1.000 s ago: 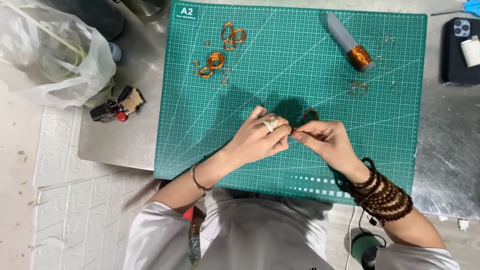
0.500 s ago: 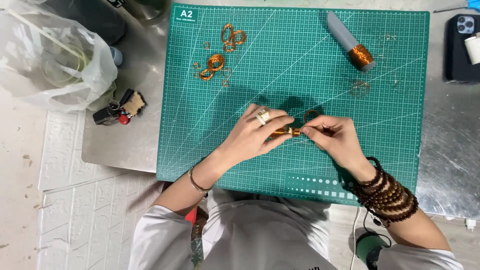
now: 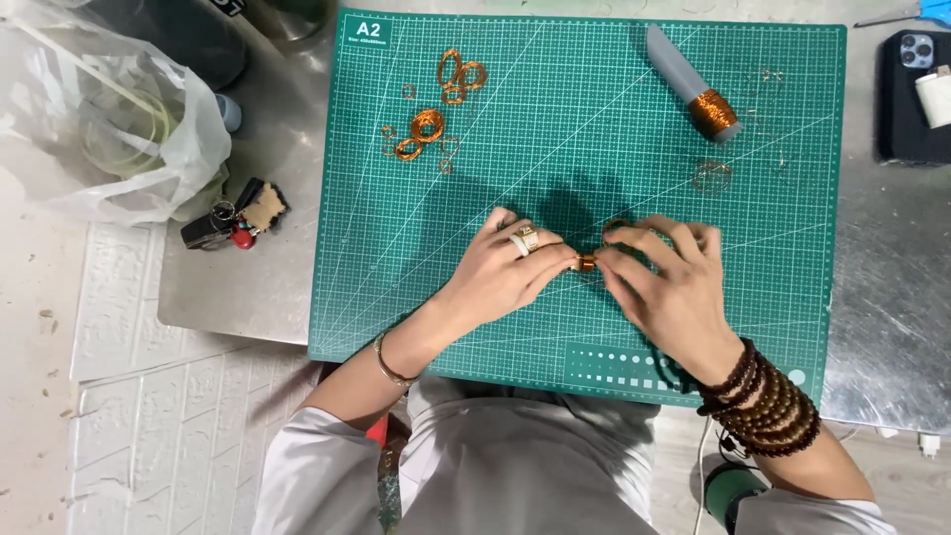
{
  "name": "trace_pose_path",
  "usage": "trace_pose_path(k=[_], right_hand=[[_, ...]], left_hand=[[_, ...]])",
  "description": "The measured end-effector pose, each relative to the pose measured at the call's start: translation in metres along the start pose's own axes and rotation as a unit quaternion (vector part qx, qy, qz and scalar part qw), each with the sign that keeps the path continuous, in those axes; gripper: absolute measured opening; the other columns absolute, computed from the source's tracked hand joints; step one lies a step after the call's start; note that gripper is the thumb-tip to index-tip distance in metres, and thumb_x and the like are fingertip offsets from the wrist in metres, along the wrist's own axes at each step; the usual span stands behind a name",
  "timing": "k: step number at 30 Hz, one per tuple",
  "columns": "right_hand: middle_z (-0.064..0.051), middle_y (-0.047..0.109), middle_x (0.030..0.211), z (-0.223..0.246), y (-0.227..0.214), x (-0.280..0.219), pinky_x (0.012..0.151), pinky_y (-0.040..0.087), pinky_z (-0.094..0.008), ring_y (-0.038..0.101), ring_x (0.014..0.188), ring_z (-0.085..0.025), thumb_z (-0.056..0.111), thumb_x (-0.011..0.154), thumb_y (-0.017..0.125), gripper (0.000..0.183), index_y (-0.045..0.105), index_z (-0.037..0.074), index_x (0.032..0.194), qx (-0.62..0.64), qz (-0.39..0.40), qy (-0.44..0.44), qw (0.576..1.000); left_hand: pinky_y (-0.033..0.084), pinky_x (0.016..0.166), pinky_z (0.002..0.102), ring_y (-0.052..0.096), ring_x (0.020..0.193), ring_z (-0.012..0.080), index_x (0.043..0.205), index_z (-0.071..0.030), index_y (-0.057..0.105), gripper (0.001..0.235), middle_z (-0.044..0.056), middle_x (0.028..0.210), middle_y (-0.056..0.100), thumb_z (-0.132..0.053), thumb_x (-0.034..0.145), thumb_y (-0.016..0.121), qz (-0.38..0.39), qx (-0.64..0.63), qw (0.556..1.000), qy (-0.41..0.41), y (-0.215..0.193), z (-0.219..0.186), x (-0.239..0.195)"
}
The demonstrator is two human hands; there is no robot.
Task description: Winding copper wire around a small motor rotor and fitting metal rings onto the shaft.
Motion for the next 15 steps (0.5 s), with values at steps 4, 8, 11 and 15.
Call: trace_pose_path(k=[4,8,11,15], right_hand=[[-0.005,0.065,0.086,0.0,0.005,0.001,0.076,0.041,-0.034,0.059,0.086,-0.025,0.006,0.086,0.064,0.003,0.067,0.007,0.086,0.056,0.005,0.004,0.998],[-0.008,0.064,0.07,-0.017,0.019,-0.003,0.058,0.049,-0.03,0.061,0.063,-0.024,-0.004,0.081,0.064,0.01,0.069,0.002,0.087,0.276,0.032,0.097,0.956],[-0.007,0.059,0.059,-0.022,0.02,-0.001,0.047,0.044,-0.03,0.055,0.05,-0.02,-0.006,0.079,0.064,0.011,0.07,0.001,0.084,0.315,0.039,0.143,0.937],[-0.008,0.056,0.052,-0.026,0.022,-0.002,0.041,0.038,-0.028,0.051,0.043,-0.017,-0.008,0.077,0.065,0.009,0.068,-0.002,0.084,0.344,0.043,0.181,0.921]], left_hand=[[0.038,0.069,0.031,0.06,0.068,0.0175,0.084,-0.011,0.067,0.009,0.001,0.077,0.064,-0.015,0.089,0.061,0.002,0.002,1.0,0.004,0.004,0.0,-0.001],[0.038,0.069,0.03,0.061,0.069,0.0163,0.083,-0.012,0.067,0.008,0.001,0.077,0.065,-0.016,0.088,0.062,-0.003,-0.004,1.0,0.01,0.008,0.001,-0.002],[0.039,0.068,0.03,0.06,0.067,0.0186,0.082,-0.01,0.068,0.008,0.002,0.076,0.064,-0.014,0.087,0.063,-0.004,-0.019,1.0,0.007,0.004,0.0,0.0],[0.039,0.067,0.031,0.06,0.067,0.0195,0.083,-0.01,0.068,0.008,0.003,0.077,0.064,-0.014,0.088,0.062,-0.008,-0.019,1.0,0.007,0.005,0.0,-0.001]])
Point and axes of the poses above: each hand's wrist, its own x-axis towards the middle knuckle, its own y-axis out of the palm, z = x × y, the point moved 9 cm from there along x, towards the middle knuckle
